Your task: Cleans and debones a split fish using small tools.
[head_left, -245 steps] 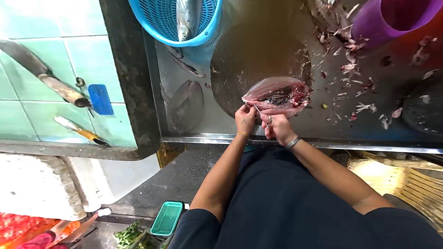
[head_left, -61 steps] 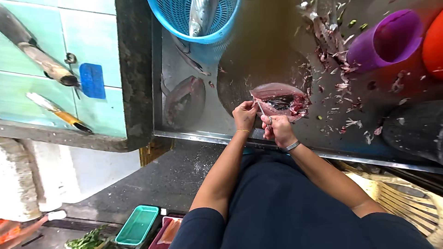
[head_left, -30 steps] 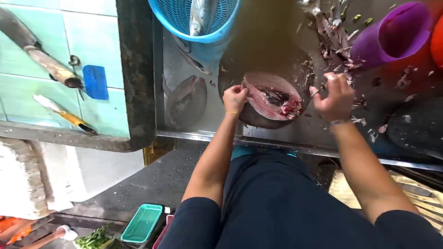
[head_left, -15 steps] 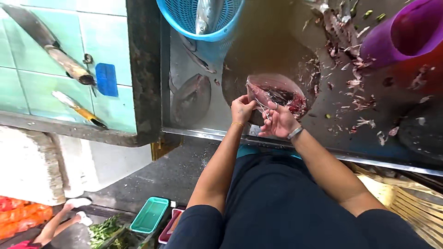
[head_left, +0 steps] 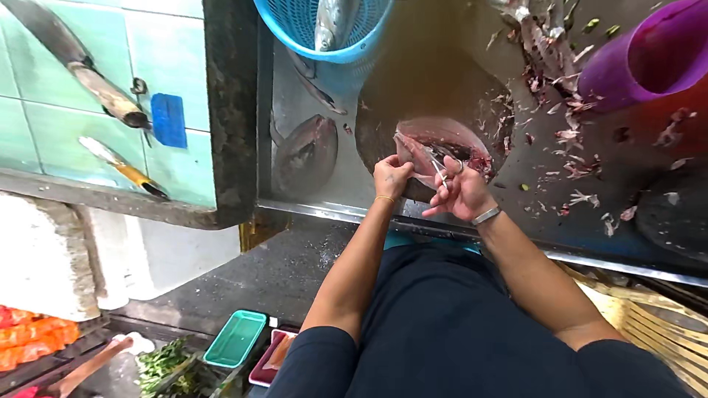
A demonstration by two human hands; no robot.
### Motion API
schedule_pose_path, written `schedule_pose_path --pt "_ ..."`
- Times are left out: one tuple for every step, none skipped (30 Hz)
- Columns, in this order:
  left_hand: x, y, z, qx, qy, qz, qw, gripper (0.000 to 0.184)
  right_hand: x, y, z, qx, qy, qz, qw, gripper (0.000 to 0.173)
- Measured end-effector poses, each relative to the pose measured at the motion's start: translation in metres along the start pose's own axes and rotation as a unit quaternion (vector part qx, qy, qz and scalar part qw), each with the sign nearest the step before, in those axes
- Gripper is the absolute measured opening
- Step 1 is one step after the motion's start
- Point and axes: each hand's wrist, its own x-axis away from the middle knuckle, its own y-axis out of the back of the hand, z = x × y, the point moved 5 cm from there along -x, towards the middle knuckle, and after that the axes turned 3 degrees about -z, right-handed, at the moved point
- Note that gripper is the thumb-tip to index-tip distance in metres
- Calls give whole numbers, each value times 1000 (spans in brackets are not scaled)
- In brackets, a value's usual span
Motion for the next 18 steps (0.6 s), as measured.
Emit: schedule_pose_path --pt "4 -1 1 -4 4 6 1000 21 -2 2 -6 7 -23 14 1000 58" --pt "6 -3 0 -15 6 7 1000 19 -5 6 -10 7 -22 -1 1000 56" --pt "8 -5 -1 -25 9 6 1000 19 -5 9 -9 5 9 -31 999 50" --pt "8 -5 -3 -31 9 1 999 18 -1 8 -5 5 44 -44 998 46" --pt "5 -4 -5 -27 6 -2 1000 18 0 6 0 6 57 -33 998 48" --pt "6 -4 -4 -23 8 0 1000 19 1 5 -3 17 34 -8 999 52" --pt "12 -5 1 -24 9 6 1000 20 0 8 -12 26 -7 14 1000 55" --pt "16 -6 4 -29 8 8 1000 21 -1 13 -17 26 -21 6 999 54" --pt "15 -7 2 -37 2 4 999 20 -2 16 -13 23 2 -15 1000 49" --pt "13 -7 -1 -37 -4 -1 999 20 0 16 -4 17 31 -26 999 47" --pt "12 -7 -3 -28 -4 -4 1000 21 3 14 1 14 39 -19 999 48" --pt "16 -7 0 -21 1 -1 1000 21 6 14 -1 21 17 3 1000 52" --pt "21 -9 5 -16 7 8 1000 21 7 16 -10 27 -25 24 999 57" --pt "24 -12 6 -15 7 14 1000 21 4 19 -16 28 -45 22 998 58" --pt "23 -15 4 -20 5 14 1000 20 3 22 -14 29 -29 -5 999 54" --pt "22 -16 2 -23 3 10 1000 19 4 22 -9 32 0 -23 999 50" --pt "19 -16 0 -23 4 4 1000 18 7 21 -4 37 23 -24 999 49" --pt "20 -15 1 -21 8 0 1000 19 9 21 -4 42 21 -13 999 51"
